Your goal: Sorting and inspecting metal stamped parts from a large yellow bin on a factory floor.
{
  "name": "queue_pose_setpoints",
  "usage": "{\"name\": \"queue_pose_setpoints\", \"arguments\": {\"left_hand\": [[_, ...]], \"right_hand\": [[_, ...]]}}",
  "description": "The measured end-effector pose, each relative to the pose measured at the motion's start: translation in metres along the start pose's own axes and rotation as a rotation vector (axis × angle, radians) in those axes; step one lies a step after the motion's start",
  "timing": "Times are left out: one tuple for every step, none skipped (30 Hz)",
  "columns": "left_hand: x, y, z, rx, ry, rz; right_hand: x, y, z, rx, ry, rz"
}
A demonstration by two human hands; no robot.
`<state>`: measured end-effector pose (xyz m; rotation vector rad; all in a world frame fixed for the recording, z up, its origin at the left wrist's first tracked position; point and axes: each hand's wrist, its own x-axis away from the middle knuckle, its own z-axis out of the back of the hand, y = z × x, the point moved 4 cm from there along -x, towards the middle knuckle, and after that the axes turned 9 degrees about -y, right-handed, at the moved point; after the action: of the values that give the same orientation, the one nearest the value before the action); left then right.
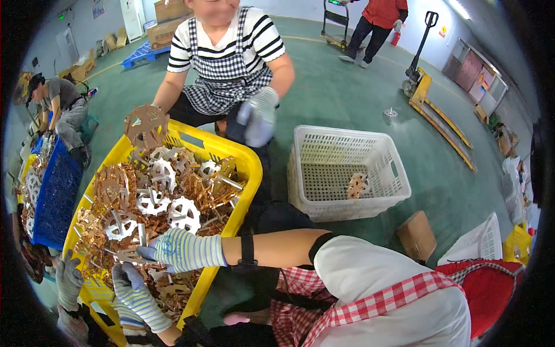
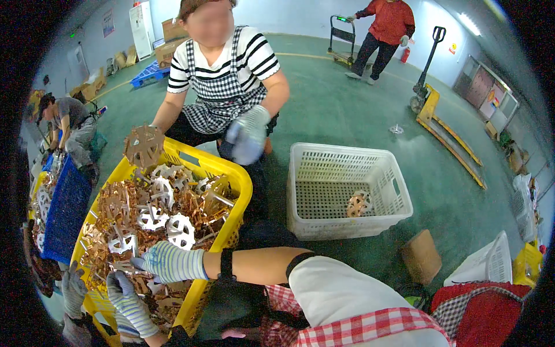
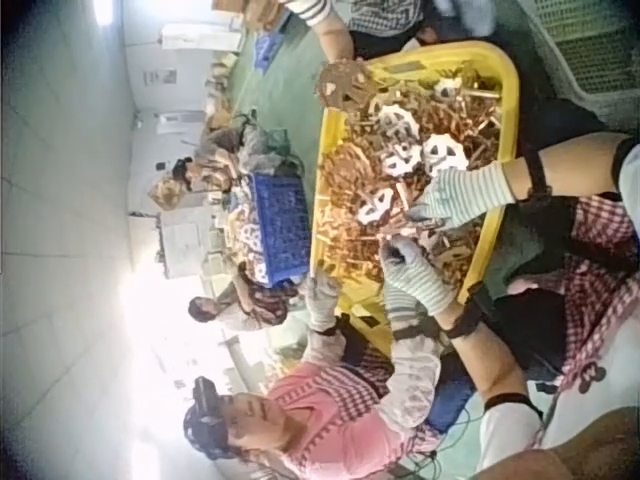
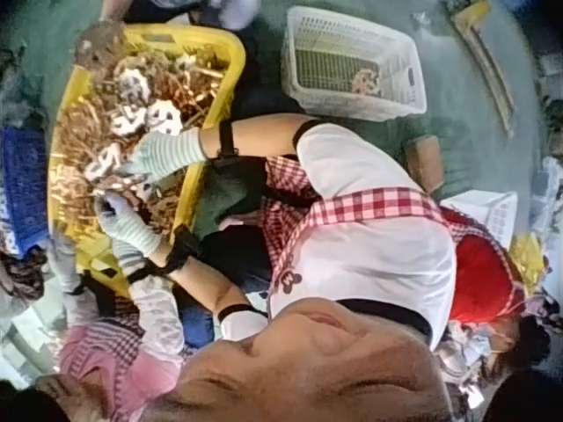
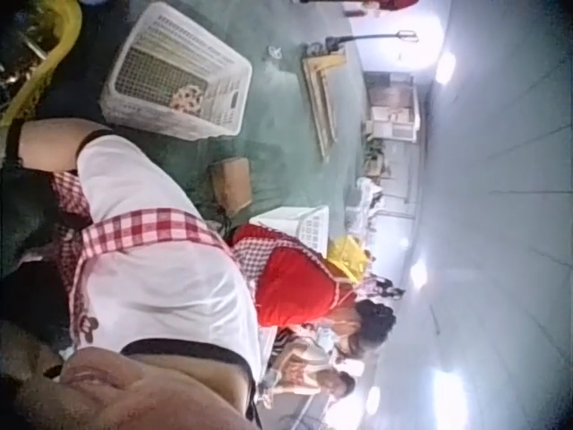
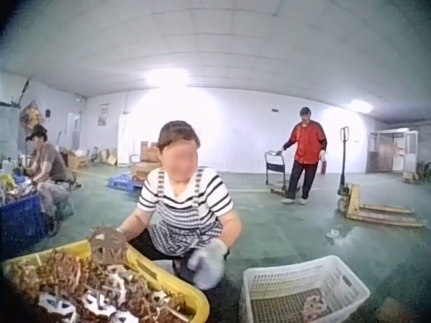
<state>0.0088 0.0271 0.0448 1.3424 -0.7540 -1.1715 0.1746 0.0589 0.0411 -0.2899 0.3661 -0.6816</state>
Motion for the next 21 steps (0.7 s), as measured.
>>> {"name": "queue_pose_setpoints", "arguments": {"left_hand": [[-0.003, -0.002, 0.012, -0.227, -0.027, -0.129], [-0.009, -0.009, 0.021, -0.320, -0.098, -0.162], [-0.010, -0.009, 0.027, -0.395, -0.109, -0.020], [-0.005, -0.004, 0.030, -0.448, -0.082, -0.114], [0.001, 0.001, 0.029, -0.502, -0.054, -0.208], [0.003, 0.007, 0.022, -0.309, -0.097, -0.139], [0.007, 0.013, 0.015, -0.125, -0.122, -0.073], [0.010, 0.024, 0.003, -0.121, -0.128, -0.066], [0.010, 0.031, -0.005, -0.117, -0.136, -0.062], [0.006, 0.031, -0.003, -0.281, -0.105, -0.206], [0.006, 0.029, -0.002, -0.443, -0.083, -0.335], [0.009, 0.032, -0.001, -0.485, -0.064, -0.349], [0.011, 0.036, 0.002, -0.525, -0.047, -0.362], [0.013, 0.037, 0.008, -0.426, -0.099, -0.258], [0.016, 0.035, 0.010, -0.221, -0.084, -0.210], [0.018, 0.040, 0.012, 0.004, -0.056, -0.084], [0.020, 0.044, 0.013, 0.234, -0.031, 0.036], [0.019, 0.039, 0.022, 0.265, 0.056, 0.046], [0.019, 0.042, 0.026, 0.194, 0.089, -0.061], [0.018, 0.039, 0.025, 0.048, 0.057, -0.062], [0.017, 0.037, 0.022, -0.094, 0.019, -0.057]], "right_hand": [[-0.003, -0.005, -0.001, 0.018, -0.018, 0.035], [-0.006, -0.005, -0.005, 0.026, 0.060, 0.095], [-0.011, -0.007, -0.010, -0.028, 0.026, 0.113], [-0.012, -0.006, -0.012, -0.086, 0.061, 0.169], [-0.011, -0.004, -0.012, -0.144, 0.094, 0.229], [-0.009, 0.001, -0.012, -0.186, 0.067, 0.192], [-0.007, 0.001, -0.014, -0.239, 0.033, 0.170], [0.000, 0.000, -0.006, -0.266, -0.034, 0.111], [0.006, -0.001, 0.003, -0.286, -0.100, 0.052], [0.009, -0.004, 0.009, -0.280, -0.087, 0.045], [0.013, -0.007, 0.011, -0.275, -0.079, 0.028], [0.015, -0.011, 0.015, -0.322, -0.091, 0.008], [0.015, -0.016, 0.019, -0.366, -0.105, -0.014], [0.013, -0.014, 0.013, -0.421, -0.145, -0.031], [0.012, -0.018, 0.019, -0.451, -0.204, -0.093], [0.013, -0.018, 0.019, -0.547, -0.096, -0.051], [0.016, -0.018, 0.018, -0.642, 0.012, -0.012], [0.018, -0.026, 0.026, -0.662, 0.016, -0.033], [0.022, -0.033, 0.027, -0.477, 0.178, 0.071], [0.021, -0.037, 0.026, -0.482, 0.217, 0.089], [0.021, -0.039, 0.027, -0.486, 0.258, 0.099]]}}
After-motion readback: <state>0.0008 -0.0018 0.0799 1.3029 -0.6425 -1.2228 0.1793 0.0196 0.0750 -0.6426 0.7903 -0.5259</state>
